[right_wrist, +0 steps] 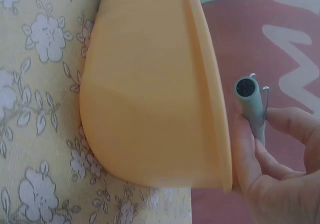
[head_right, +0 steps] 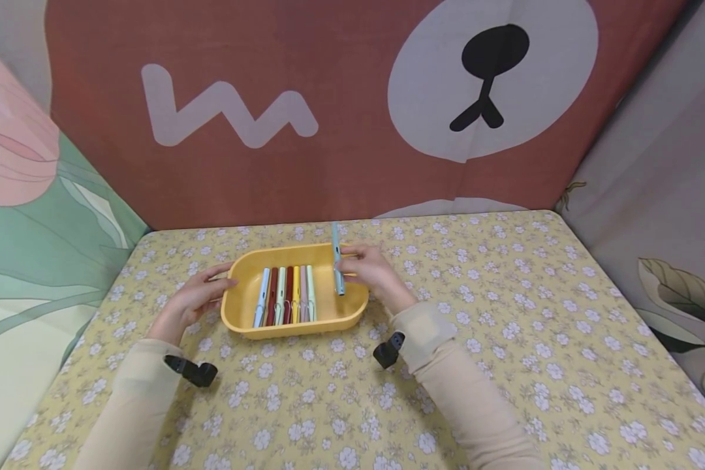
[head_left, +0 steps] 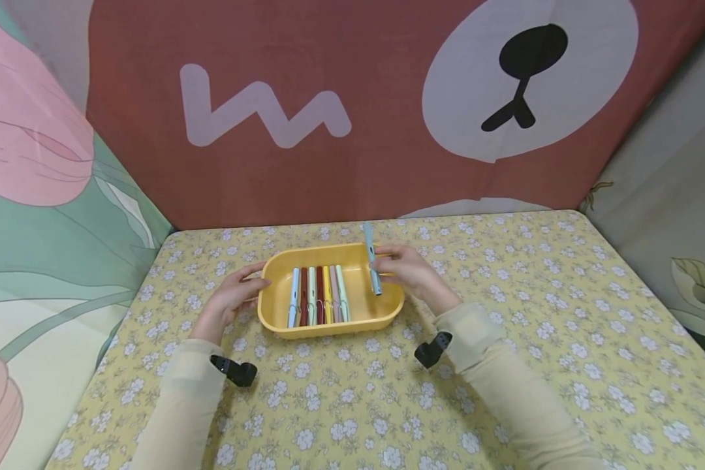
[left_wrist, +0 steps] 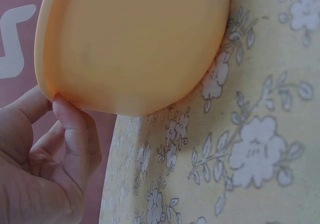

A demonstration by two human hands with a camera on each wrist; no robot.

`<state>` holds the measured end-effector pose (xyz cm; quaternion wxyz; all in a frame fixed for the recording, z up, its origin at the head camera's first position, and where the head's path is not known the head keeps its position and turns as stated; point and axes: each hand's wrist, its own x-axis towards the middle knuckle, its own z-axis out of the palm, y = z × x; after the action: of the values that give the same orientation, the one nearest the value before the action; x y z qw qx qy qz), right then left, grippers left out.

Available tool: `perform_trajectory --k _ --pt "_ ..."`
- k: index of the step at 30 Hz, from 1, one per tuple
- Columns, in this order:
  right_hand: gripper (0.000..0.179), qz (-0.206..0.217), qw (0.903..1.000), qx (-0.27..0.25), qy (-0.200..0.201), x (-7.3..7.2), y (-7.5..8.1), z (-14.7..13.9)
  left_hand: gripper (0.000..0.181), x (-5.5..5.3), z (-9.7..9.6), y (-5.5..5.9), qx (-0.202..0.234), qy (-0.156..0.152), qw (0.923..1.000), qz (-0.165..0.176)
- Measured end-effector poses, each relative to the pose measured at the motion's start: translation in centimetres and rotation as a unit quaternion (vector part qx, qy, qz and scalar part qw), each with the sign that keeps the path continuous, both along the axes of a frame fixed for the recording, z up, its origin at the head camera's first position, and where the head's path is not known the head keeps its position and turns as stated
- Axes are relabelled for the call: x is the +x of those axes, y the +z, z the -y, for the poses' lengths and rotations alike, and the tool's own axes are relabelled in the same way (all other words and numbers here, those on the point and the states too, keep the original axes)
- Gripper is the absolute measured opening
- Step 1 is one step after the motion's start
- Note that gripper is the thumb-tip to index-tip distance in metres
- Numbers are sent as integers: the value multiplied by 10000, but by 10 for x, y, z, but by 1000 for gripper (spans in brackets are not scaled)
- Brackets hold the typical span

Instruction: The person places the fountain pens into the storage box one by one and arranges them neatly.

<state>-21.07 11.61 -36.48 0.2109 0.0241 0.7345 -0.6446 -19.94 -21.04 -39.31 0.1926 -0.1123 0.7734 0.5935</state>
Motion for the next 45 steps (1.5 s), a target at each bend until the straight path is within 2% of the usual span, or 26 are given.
perform_trajectory --k 11,45 --pt "50 -9 9995 217 247 4 -3 15 61 0 0 -1 -58 -31 10000 -62" --pt "48 376 9970 595 326 9 -19 37 62 0 0 0 38 -62 10000 8"
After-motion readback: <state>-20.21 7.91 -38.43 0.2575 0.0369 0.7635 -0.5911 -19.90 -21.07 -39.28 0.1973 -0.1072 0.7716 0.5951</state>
